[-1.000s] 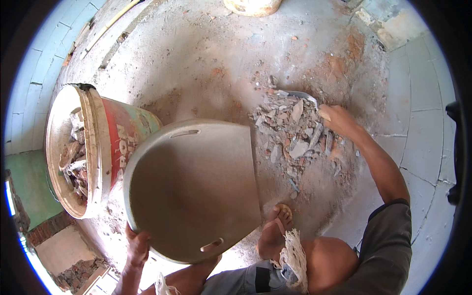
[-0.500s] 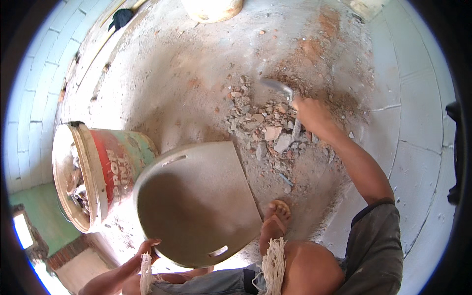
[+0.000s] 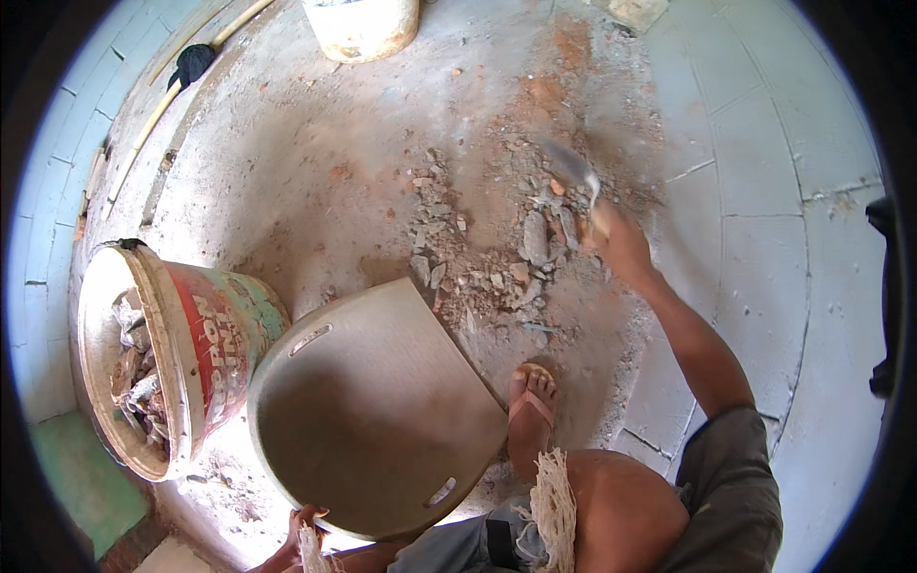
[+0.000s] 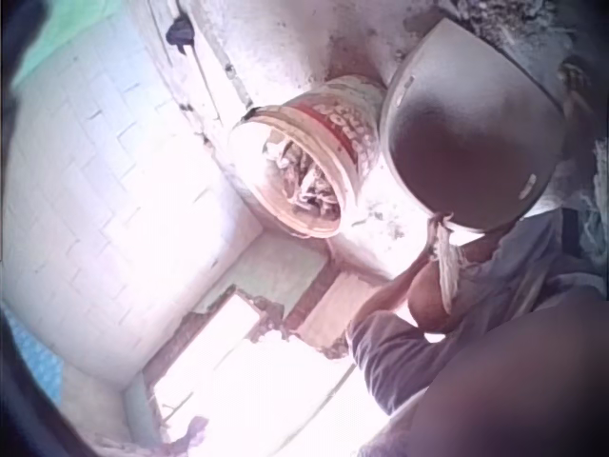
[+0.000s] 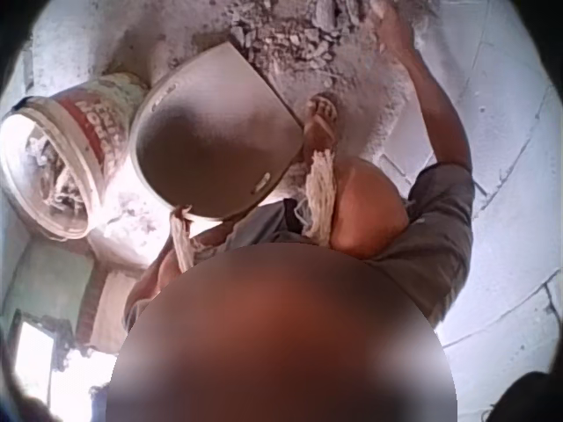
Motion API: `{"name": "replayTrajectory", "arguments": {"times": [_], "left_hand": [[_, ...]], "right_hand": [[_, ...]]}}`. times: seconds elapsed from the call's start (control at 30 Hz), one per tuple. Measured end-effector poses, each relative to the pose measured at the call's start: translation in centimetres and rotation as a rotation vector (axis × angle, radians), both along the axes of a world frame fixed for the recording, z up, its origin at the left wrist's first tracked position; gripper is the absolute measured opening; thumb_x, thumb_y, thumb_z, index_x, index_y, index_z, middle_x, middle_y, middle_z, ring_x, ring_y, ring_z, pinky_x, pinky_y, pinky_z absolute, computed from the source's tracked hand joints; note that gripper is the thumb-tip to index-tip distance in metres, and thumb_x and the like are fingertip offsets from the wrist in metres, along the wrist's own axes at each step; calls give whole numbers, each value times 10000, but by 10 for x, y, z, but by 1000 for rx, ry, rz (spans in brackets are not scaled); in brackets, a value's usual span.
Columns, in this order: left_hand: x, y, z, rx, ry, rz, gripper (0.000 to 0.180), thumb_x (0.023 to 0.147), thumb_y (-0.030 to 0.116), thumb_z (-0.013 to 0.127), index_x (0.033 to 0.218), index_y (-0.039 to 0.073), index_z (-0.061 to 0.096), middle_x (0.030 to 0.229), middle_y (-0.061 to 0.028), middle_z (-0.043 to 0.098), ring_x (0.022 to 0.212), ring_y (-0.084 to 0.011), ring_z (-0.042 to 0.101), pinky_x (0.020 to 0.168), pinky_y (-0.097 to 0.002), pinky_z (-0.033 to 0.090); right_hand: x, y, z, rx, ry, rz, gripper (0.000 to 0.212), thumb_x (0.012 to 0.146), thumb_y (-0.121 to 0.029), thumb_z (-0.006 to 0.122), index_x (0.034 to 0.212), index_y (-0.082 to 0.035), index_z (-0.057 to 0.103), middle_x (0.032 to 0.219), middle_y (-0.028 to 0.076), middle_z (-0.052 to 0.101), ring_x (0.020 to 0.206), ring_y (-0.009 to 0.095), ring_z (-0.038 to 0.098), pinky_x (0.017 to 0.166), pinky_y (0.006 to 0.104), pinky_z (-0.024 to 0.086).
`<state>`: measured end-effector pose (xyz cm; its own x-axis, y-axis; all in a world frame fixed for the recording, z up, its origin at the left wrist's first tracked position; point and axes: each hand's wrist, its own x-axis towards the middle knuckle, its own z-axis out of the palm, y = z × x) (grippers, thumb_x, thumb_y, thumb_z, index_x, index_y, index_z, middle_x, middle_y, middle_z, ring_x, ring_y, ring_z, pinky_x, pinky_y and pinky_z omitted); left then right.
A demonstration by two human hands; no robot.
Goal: The person collects broken tiles and rubble from the floor using a trowel and places them into a plastic basin. They then transfer the debris from the basin into a bucket and repeat the process to clear the floor area.
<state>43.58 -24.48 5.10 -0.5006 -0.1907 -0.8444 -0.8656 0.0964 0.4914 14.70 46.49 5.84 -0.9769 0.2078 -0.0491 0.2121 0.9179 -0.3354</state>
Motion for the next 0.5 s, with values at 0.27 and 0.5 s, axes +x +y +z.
{"name": "replayTrajectory", "arguments": {"times": [0.27, 0.5], "left_hand": [[-60, 13, 21, 448, -422, 68, 327, 884, 265, 666, 1050, -12, 615, 1021, -157, 659, 761, -215, 679, 582, -311, 547], [-91, 21, 32, 472, -262, -97, 394, 907, 199, 648, 1227, 11, 516, 1104, -115, 630, 955, -237, 667, 779, -415, 603]], "right_hand": [[49, -11, -39, 13, -87, 75, 420, 804, -173, 659, 1205, -110, 554, 960, 238, 667, 862, 443, 638, 734, 517, 510], [103, -61, 0, 129, -77, -46, 372, 847, -233, 640, 1170, -73, 548, 918, 238, 671, 859, 433, 642, 761, 527, 502]]}}
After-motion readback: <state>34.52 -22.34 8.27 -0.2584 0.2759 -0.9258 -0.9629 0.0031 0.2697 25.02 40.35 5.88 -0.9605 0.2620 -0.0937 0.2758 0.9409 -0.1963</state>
